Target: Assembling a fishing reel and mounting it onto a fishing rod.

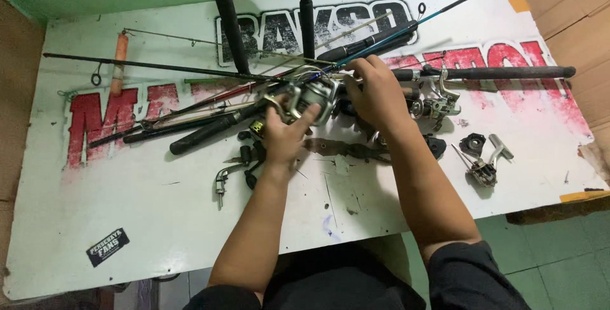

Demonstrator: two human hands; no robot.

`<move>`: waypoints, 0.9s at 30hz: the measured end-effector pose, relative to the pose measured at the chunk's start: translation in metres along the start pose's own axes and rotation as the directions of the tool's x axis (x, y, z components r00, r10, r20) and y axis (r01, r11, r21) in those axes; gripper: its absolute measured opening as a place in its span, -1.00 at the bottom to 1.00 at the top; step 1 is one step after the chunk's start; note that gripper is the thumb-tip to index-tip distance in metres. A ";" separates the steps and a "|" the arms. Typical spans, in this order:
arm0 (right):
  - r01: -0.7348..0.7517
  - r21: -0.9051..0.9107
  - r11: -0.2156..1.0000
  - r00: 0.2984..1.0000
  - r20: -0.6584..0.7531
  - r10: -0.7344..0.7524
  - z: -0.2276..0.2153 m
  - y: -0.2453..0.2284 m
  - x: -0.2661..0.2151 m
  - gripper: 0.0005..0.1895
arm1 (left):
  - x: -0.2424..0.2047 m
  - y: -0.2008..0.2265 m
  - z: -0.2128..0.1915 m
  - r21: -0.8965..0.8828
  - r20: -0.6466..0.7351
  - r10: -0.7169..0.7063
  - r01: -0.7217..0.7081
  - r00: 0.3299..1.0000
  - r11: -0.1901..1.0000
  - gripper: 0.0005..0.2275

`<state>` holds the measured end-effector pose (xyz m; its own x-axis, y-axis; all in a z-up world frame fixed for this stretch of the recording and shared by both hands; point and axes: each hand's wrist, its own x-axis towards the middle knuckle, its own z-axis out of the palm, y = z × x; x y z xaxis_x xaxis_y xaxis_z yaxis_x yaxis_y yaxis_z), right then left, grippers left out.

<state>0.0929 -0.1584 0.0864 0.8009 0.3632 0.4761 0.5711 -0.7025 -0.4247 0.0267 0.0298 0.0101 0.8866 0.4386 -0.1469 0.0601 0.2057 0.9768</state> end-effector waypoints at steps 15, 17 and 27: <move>-0.154 0.169 0.974 0.987 0.077 0.143 0.021 0.005 -0.033 -0.77 | -0.023 0.017 0.011 0.413 0.287 -0.175 0.043 0.942 0.910 -0.21; -0.127 0.177 0.976 0.991 0.067 0.117 0.025 0.011 -0.037 -0.82 | -0.025 0.018 0.010 0.456 0.285 -0.176 0.028 0.942 0.890 -0.23; -0.148 0.397 0.906 0.985 -0.019 0.169 0.019 0.005 -0.046 -0.85 | -0.024 0.007 0.005 0.711 0.273 0.109 -0.277 0.956 0.646 -0.21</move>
<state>0.0629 -0.1669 0.0476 0.8823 0.2273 0.4121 0.4705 -0.4470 -0.7608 0.0080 0.0166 0.0211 0.9792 0.2026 0.0087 0.1194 -0.6104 0.7831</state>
